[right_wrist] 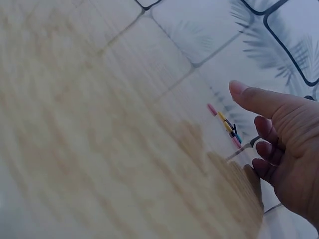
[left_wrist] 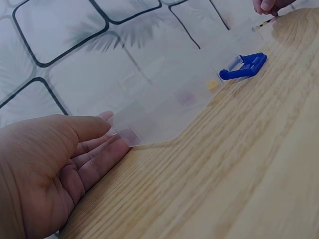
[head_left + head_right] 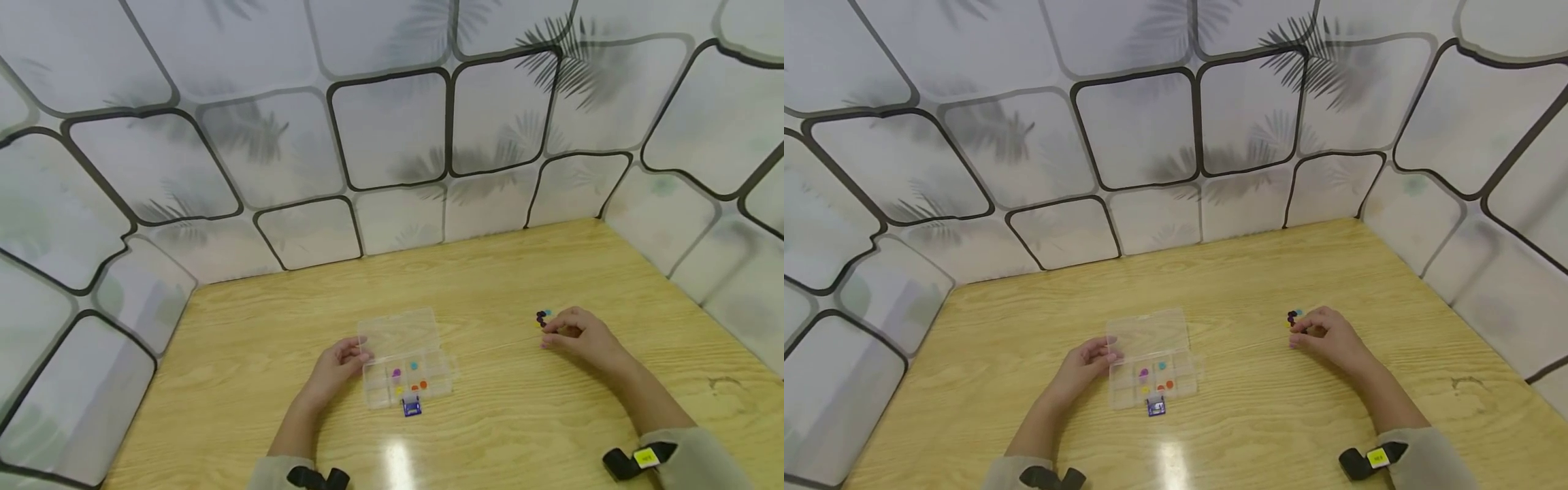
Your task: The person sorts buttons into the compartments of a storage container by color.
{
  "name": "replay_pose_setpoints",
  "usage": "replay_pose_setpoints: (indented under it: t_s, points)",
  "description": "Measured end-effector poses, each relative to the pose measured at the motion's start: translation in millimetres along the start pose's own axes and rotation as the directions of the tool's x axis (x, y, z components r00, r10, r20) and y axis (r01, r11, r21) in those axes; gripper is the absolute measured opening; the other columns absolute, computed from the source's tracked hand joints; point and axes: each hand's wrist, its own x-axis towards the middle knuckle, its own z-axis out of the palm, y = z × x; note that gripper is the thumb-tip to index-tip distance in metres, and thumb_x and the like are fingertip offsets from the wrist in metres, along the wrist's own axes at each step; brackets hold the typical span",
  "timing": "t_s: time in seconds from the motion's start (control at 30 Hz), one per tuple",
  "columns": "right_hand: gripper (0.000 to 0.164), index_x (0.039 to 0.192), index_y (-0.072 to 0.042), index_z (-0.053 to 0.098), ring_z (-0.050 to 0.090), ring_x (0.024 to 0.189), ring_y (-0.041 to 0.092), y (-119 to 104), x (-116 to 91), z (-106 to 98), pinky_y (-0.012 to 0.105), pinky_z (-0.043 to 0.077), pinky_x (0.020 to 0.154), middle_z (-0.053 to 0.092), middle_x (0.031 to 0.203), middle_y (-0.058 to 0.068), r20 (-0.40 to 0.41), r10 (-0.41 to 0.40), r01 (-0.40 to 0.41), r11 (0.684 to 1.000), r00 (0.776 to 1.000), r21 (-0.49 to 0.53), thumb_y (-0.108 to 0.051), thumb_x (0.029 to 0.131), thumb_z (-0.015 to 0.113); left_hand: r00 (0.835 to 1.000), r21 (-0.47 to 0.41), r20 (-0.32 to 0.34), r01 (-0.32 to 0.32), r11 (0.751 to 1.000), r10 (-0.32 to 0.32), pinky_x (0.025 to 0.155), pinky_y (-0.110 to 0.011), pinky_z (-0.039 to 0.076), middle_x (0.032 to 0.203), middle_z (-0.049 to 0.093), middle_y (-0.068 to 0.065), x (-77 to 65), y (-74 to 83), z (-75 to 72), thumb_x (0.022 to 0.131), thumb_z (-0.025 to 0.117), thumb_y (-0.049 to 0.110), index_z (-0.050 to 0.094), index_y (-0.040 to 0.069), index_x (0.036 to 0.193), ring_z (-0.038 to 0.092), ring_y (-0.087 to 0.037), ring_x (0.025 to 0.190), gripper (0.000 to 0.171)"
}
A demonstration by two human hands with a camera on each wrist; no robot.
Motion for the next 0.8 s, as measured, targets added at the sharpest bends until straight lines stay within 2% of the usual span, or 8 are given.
replay_pose_setpoints:
  t_s: [0.17,0.4,0.63,0.8]
  points:
    - [0.012,0.092,-0.008,0.072,0.048,0.084,0.005,2,0,1,0.020,0.047,0.067,0.056,0.097,0.006,0.004,-0.075,0.075,0.997,0.997,-0.036,-0.009,0.081,0.074,1.000,-0.002,-0.003,-0.003,1.000,0.003,0.079,-0.024,0.054,0.106,0.061,-0.014,-0.3,-0.8,0.8,0.093,0.061,0.014,0.050,-0.002,0.131,0.061,-0.017,0.095,0.043]
    - [0.012,0.091,-0.009,0.072,0.044,0.089,0.006,3,-1,6,0.018,0.047,0.072,0.051,0.097,0.008,0.031,-0.088,0.088,0.996,0.996,0.006,-0.009,0.080,0.075,1.000,0.004,-0.015,0.015,1.000,-0.015,0.080,-0.024,0.054,0.106,0.061,-0.013,-1.3,1.5,0.5,0.093,0.061,0.014,0.051,-0.001,0.131,0.061,-0.017,0.095,0.042]
    - [0.017,0.082,-0.018,0.071,0.041,0.089,0.002,6,-2,12,0.021,0.041,0.071,0.053,0.092,0.003,-0.021,-0.197,0.194,0.977,0.980,-0.093,-0.007,0.073,0.080,1.000,-0.002,-0.011,0.020,1.000,-0.020,0.079,-0.022,0.054,0.106,0.061,-0.013,-1.2,-0.3,0.3,0.093,0.061,0.013,0.050,-0.001,0.131,0.061,-0.018,0.096,0.042]
    - [0.020,0.079,-0.020,0.071,0.041,0.087,0.003,4,-1,12,0.024,0.037,0.068,0.054,0.089,0.002,-0.041,-0.252,0.246,0.962,0.967,-0.117,-0.005,0.070,0.081,1.000,-0.013,-0.013,0.022,1.000,-0.022,0.080,-0.022,0.054,0.107,0.061,-0.013,-1.2,-0.5,0.6,0.093,0.061,0.013,0.051,-0.001,0.131,0.060,-0.017,0.096,0.042]
